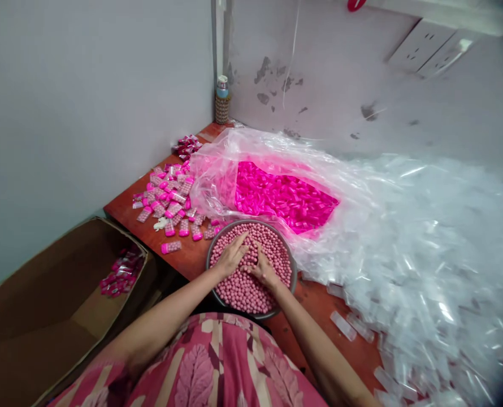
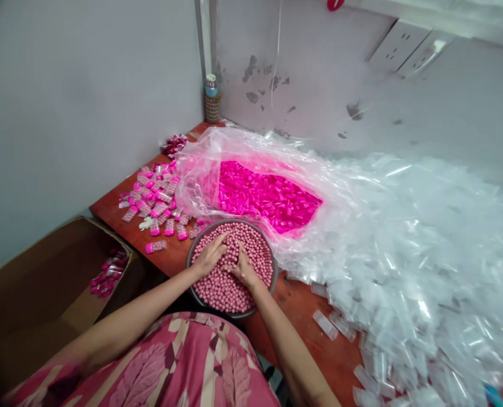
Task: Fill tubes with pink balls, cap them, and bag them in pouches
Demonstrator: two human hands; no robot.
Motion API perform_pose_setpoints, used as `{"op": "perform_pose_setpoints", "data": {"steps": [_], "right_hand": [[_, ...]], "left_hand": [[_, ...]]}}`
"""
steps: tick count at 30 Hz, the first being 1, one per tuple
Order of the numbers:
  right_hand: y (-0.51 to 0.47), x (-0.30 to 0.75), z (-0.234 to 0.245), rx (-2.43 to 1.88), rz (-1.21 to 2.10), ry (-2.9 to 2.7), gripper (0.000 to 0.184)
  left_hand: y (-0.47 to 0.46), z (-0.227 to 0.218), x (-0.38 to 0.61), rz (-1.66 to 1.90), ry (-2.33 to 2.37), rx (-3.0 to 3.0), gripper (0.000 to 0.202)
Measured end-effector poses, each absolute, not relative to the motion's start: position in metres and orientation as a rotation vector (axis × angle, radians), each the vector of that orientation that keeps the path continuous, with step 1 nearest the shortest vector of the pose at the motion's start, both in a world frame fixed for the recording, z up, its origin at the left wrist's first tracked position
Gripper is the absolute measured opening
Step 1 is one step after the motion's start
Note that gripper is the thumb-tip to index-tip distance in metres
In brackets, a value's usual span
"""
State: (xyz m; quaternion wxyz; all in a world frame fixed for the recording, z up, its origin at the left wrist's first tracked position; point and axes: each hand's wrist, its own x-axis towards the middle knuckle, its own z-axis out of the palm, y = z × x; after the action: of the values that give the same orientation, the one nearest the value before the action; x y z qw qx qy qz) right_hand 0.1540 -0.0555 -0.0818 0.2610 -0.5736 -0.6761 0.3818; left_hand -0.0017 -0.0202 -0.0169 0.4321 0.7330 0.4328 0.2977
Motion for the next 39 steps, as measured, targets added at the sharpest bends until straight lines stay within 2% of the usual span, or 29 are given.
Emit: {"op": "perform_pose_setpoints", "data": {"steps": [2, 4, 9, 15, 17, 21, 26, 32, 39], "right_hand": [[-0.053, 0.159, -0.076, -1.537, 1.033, -1.816, 0.075], [-0.051, 0.162, -0.071, -1.487, 1.076, -1.794, 0.081], [-0.053, 0.162, -0.065, -1.457, 1.111, -1.809, 0.078], [-0.060, 0.170, -0.048, -1.485, 1.087, -1.831, 0.081], [-0.062, 0.180, -0.033, -1.464, 1.061, -1.811, 0.075], [-0.061, 0.198, 0.007, -1.261, 1.161, -1.775, 0.051], [-0.052, 0.199, 0.041, -1.139, 1.139, -1.971, 0.035], [-0.052, 0.197, 0.048, -1.166, 1.063, -1.897, 0.028], [-0.059, 0.196, 0.039, -1.287, 1.209, -1.674, 0.022]], "left_hand": [[-0.022, -0.017, -0.012, 0.737, 1.174, 1.902, 0.035], [-0.028, -0.017, -0.016, 0.636, 1.228, 2.033, 0.025], [-0.041, -0.022, -0.002, 0.427, 1.308, 2.195, 0.015], [-0.035, -0.025, 0.010, 0.596, 1.268, 1.963, 0.007], [-0.033, -0.021, 0.005, 0.631, 1.189, 1.874, 0.009], [-0.031, -0.010, -0.003, 0.631, 0.924, 1.438, 0.016], [-0.031, 0.000, 0.002, 0.644, 0.769, 1.076, 0.030], [-0.029, 0.009, 0.007, 0.646, 0.686, 0.816, 0.035], [-0.025, 0.014, 0.013, 0.630, 0.715, 0.819, 0.035]]}}
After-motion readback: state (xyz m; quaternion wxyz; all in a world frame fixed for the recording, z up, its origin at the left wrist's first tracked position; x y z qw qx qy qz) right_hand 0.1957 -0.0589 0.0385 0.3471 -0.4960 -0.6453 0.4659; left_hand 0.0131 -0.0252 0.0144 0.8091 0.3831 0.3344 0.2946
